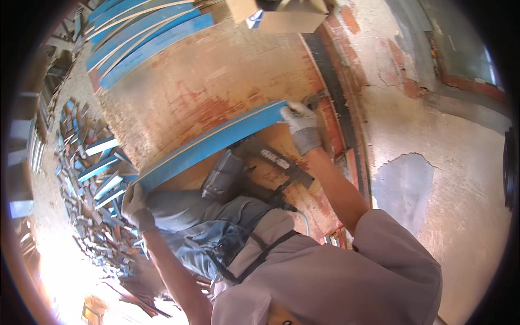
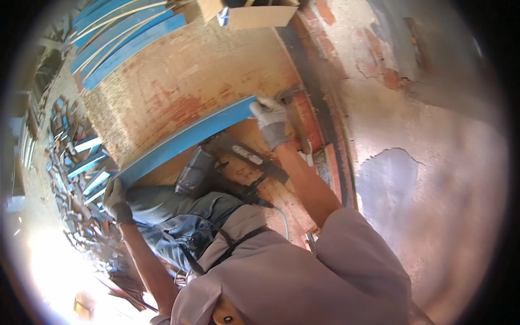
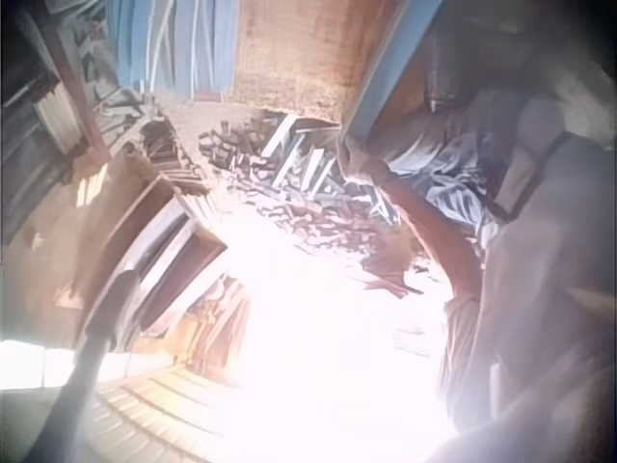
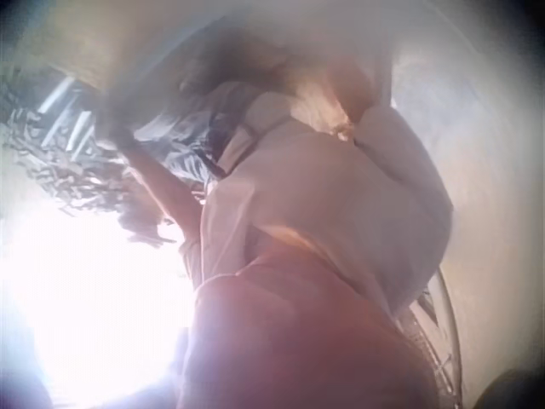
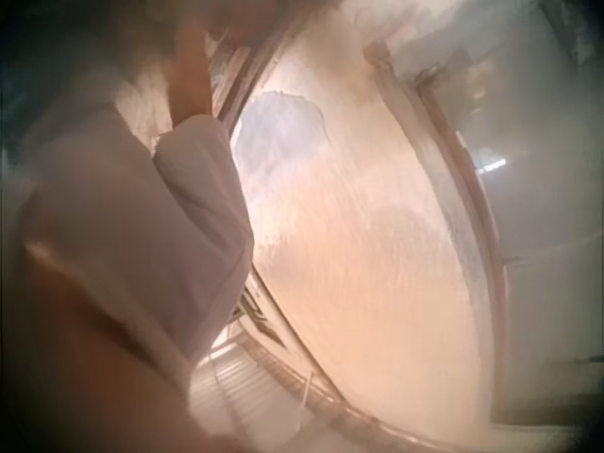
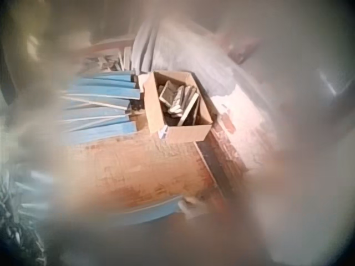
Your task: The person is nailing blue wooden planks onto a wooden structure using a nail gun. They repeatedly pick up planks, position them, and secure them with the nail gun.
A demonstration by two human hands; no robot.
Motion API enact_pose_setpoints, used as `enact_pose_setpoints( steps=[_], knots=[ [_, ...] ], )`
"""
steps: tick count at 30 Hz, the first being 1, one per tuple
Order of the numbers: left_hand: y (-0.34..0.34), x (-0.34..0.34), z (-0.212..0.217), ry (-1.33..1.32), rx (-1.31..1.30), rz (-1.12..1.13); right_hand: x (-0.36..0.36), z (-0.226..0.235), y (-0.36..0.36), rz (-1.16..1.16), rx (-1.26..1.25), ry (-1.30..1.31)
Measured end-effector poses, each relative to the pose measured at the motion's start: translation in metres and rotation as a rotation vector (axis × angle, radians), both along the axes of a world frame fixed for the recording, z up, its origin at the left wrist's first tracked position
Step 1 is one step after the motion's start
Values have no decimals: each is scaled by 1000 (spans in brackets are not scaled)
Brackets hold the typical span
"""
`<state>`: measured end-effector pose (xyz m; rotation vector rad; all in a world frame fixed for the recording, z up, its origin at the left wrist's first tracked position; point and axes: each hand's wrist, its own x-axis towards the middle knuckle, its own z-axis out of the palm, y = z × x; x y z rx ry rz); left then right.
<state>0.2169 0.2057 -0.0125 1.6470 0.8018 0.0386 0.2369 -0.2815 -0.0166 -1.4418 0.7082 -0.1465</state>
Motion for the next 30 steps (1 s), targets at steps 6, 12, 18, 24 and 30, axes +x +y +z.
enact_pose_setpoints(
  steps=[6,12,18,24,30],
  knots=[
    [-5,2,6,51,-53,48,0,1,6,-61,21,24],
    [-7,6,14,73,-32,26,2,4,8,-54,-5,20],
    [-8,9,15,98,18,22,5,3,6,-60,-25,40],
    [-4,7,11,95,48,28,13,6,3,-47,-46,96],
    [-4,7,11,103,55,37,16,11,-2,27,-66,116]
  ],
)
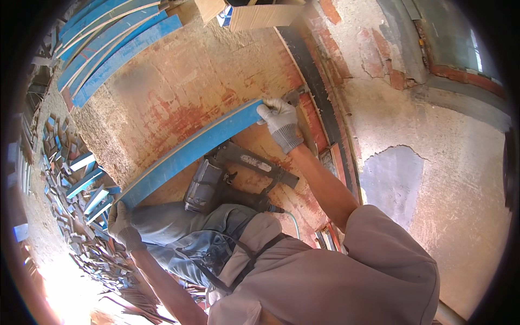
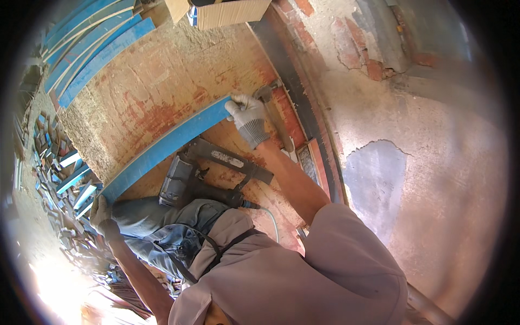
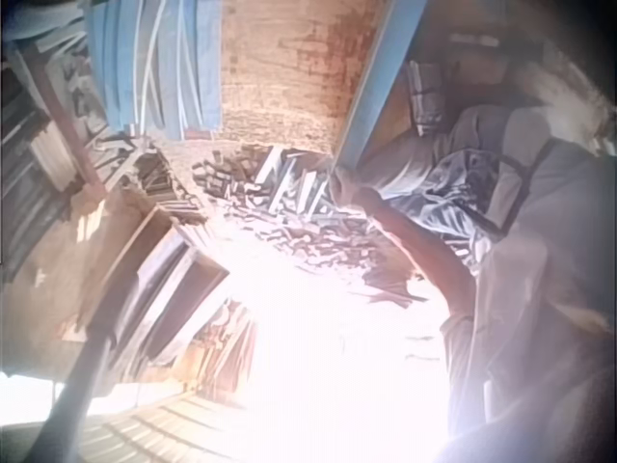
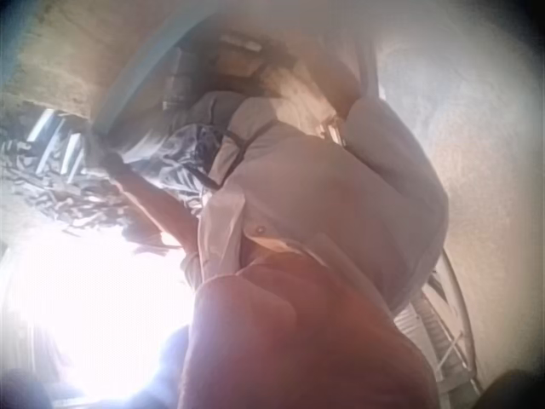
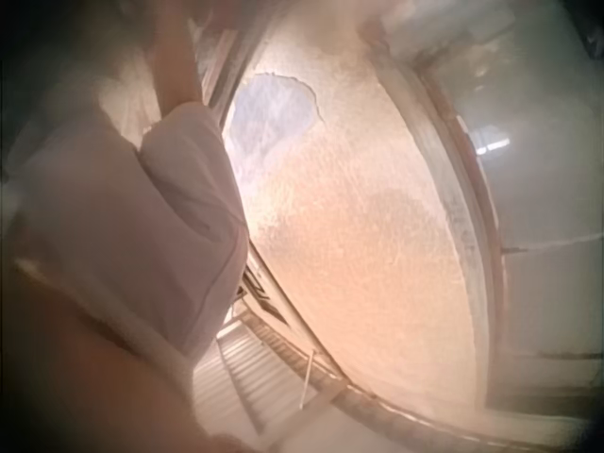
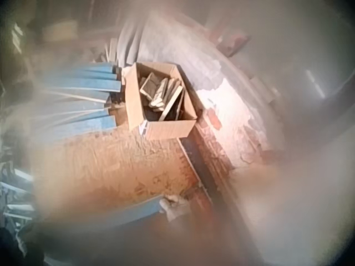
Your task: The person is nailing blue wooden planks onto a wooden structure using a nail gun. They repeatedly pick up planks, position them, and secure them with the nail gun.
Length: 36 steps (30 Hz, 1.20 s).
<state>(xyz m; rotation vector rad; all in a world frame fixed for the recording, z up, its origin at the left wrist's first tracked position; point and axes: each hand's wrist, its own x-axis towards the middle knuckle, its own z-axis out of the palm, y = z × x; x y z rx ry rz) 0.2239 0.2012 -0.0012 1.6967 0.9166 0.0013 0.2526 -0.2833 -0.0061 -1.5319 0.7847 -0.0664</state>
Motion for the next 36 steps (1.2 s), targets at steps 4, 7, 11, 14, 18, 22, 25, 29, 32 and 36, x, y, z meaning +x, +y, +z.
enact_pose_setpoints(
  steps=[4,7,11,14,18,22,25,29,32,36],
  knots=[
    [0,1,2,12,-22,14,4,11,2,15,-17,45],
    [3,1,-2,8,-12,6,2,4,2,-17,9,26],
    [4,0,-4,4,-13,-14,2,5,1,-19,12,10],
    [4,-1,-3,-14,-25,0,4,5,0,-12,24,5],
    [1,0,-1,-14,-39,10,5,-1,-5,-22,55,18],
    [4,-1,-1,25,14,9,7,1,-4,-26,59,44],
    [-1,1,2,41,17,18,8,3,-4,-25,59,54],
    [-1,1,3,30,11,-6,9,6,-4,-12,33,84],
    [2,0,0,21,23,-24,10,4,-6,0,5,92],
    [3,-3,0,18,103,-55,12,4,-4,18,-40,117]
  ],
)
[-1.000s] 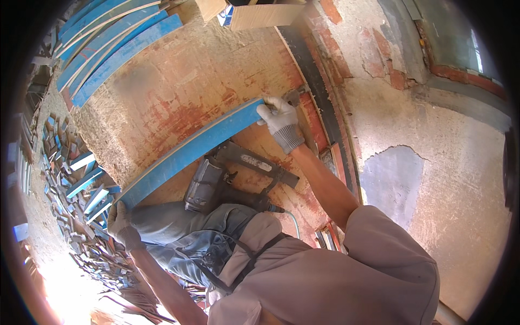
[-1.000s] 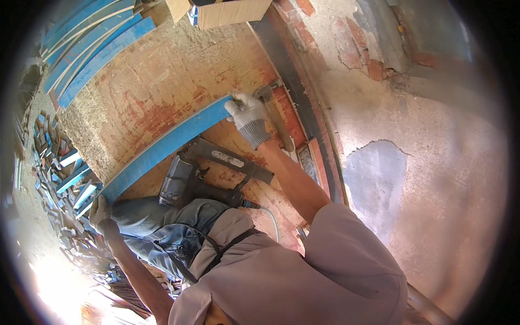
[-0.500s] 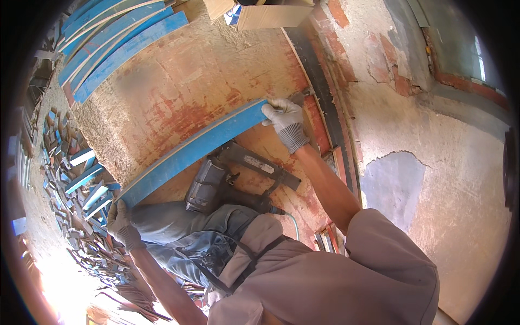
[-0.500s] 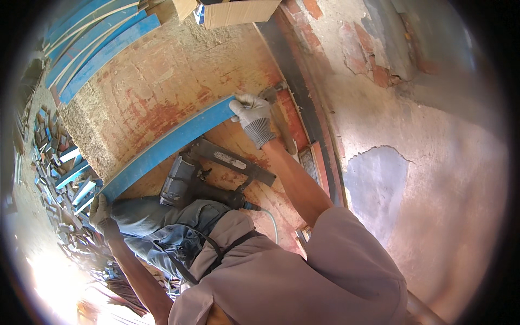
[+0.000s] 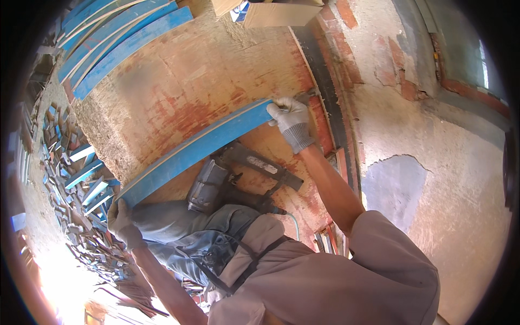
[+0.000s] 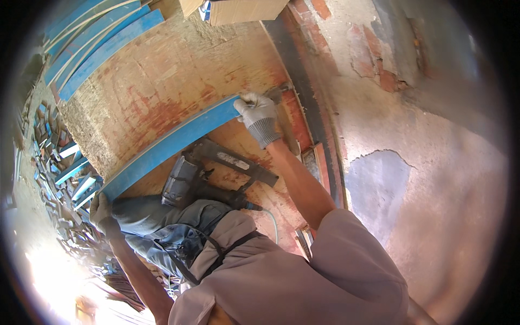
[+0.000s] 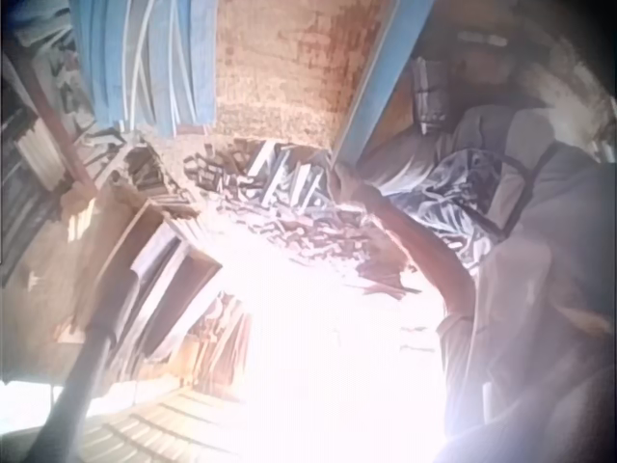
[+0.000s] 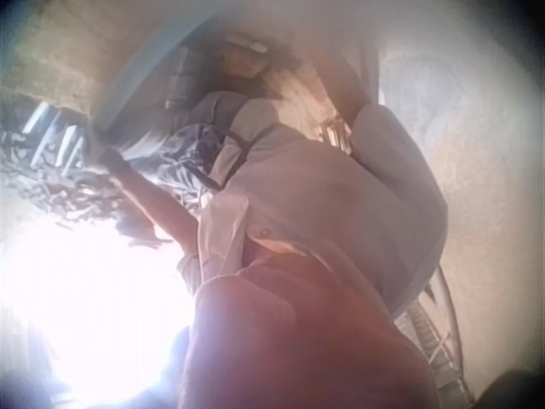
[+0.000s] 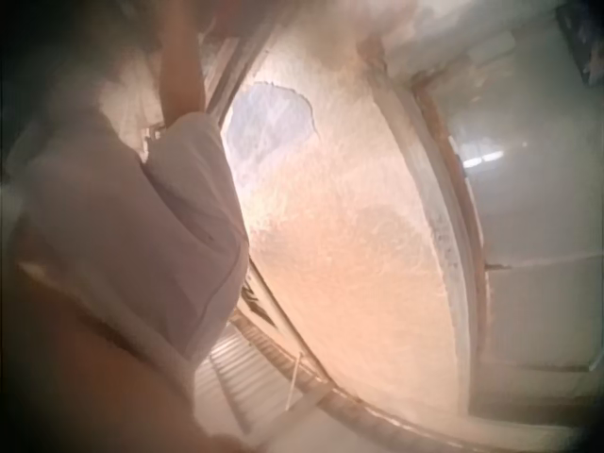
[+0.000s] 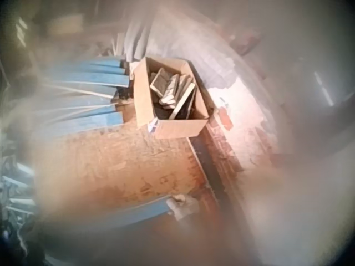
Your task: The person is nailing blue wooden planks onto a wooden structure using a nail gun. They repeatedly pick up planks, position them, and secure them with the nail gun.
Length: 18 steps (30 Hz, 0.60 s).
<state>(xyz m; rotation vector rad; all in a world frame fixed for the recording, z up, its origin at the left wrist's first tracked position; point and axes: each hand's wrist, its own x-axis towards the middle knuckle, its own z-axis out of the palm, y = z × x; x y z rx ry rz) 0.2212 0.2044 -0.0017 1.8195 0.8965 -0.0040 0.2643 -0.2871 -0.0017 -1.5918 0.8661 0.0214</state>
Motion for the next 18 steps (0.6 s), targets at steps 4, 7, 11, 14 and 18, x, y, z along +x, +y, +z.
enact_pose_setpoints(
  steps=[4,7,11,14,18],
  knots=[
    [-42,14,14,-27,775,-272,0,3,1,-23,-7,-9],
    [-113,34,27,-317,876,-652,-1,4,1,-27,-24,12],
    [-190,54,29,-481,618,-1044,2,7,3,-19,-6,11],
    [-197,59,23,-308,476,-1065,2,5,2,-22,8,4],
    [-201,60,24,-310,479,-1045,1,8,0,-12,2,-11]
  ],
)
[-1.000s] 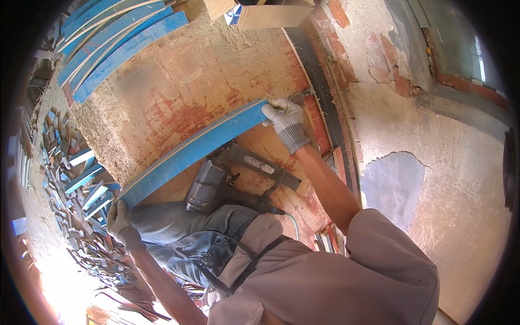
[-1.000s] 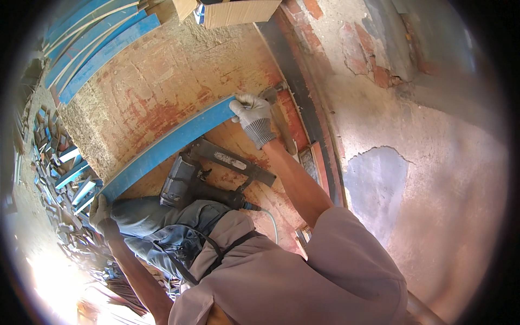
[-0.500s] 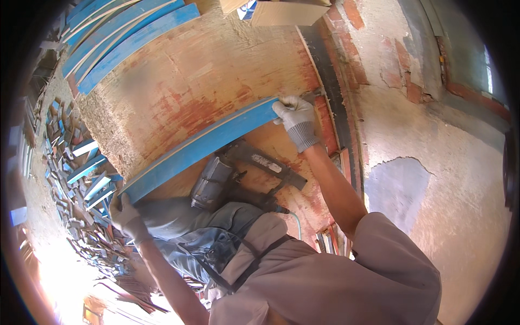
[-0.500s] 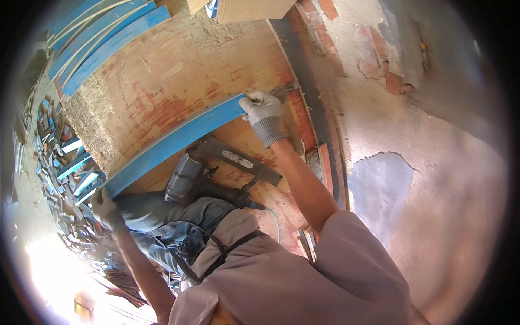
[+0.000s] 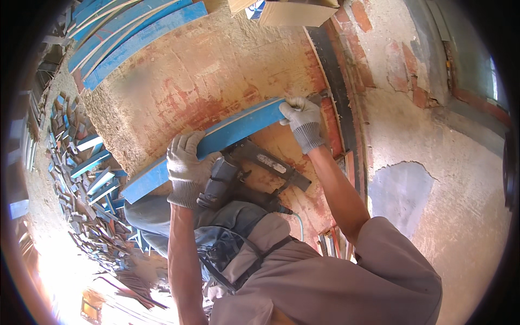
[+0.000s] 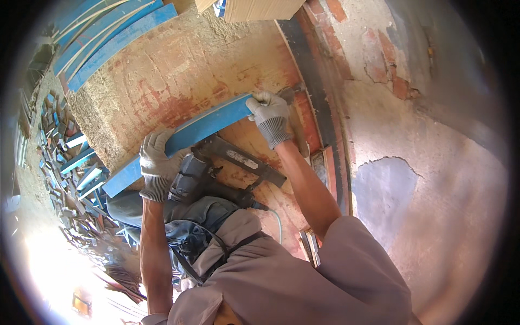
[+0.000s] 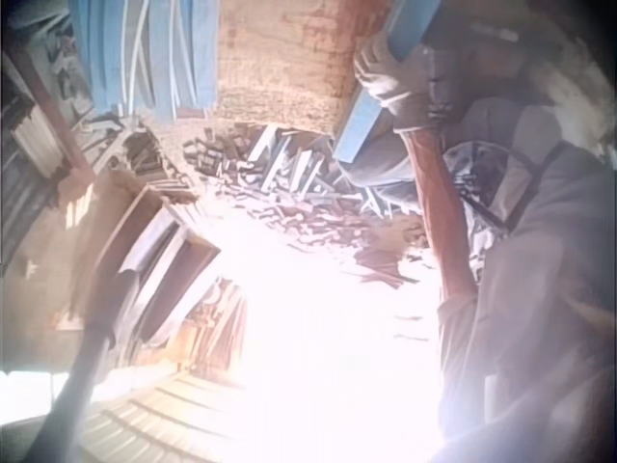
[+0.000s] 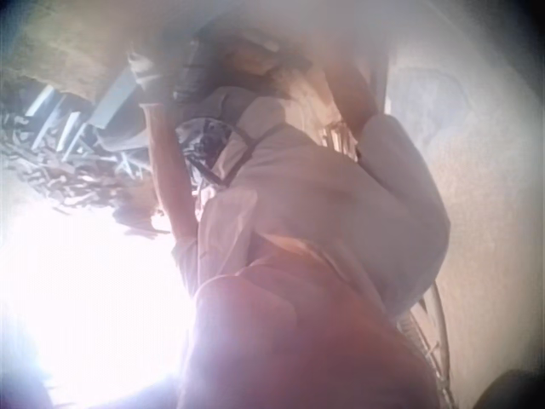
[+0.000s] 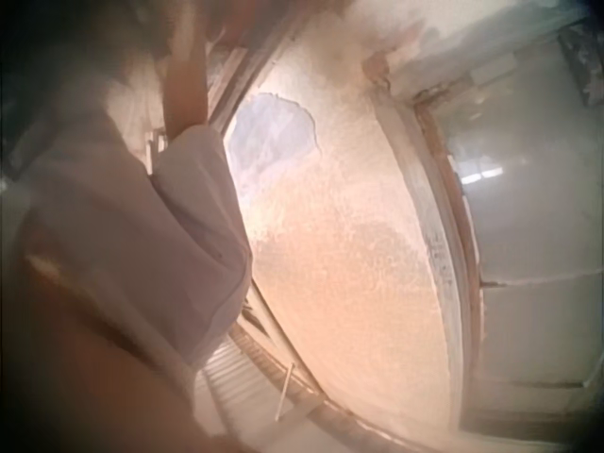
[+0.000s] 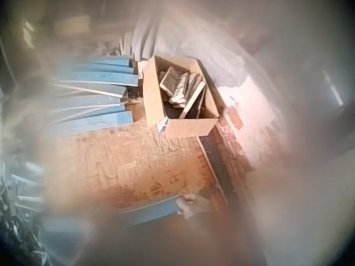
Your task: The person is nailing blue wooden planks onto a wooden structure using a nail gun. They repeatedly pick up planks, position them, and secure them with the nail gun.
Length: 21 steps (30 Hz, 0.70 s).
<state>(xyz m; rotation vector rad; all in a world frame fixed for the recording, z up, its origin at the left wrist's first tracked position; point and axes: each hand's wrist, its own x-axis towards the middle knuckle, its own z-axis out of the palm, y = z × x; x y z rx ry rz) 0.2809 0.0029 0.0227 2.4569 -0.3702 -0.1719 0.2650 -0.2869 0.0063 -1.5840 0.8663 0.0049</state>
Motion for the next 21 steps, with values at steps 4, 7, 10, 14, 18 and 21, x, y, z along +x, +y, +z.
enact_pose_setpoints(
  steps=[4,7,10,14,18,21],
  knots=[
    [0,3,-4,7,-36,-12,1,1,-1,11,10,31],
    [3,4,-9,-21,-47,-28,3,2,-1,24,13,41],
    [-2,8,-1,-28,-62,-38,1,-3,-2,4,9,47],
    [-15,11,-8,97,-107,139,1,-3,0,-22,37,43],
    [-22,14,-6,41,-129,200,4,6,3,-16,20,114],
    [-22,13,-6,25,-123,206,-22,24,17,326,-811,-243]
  ],
)
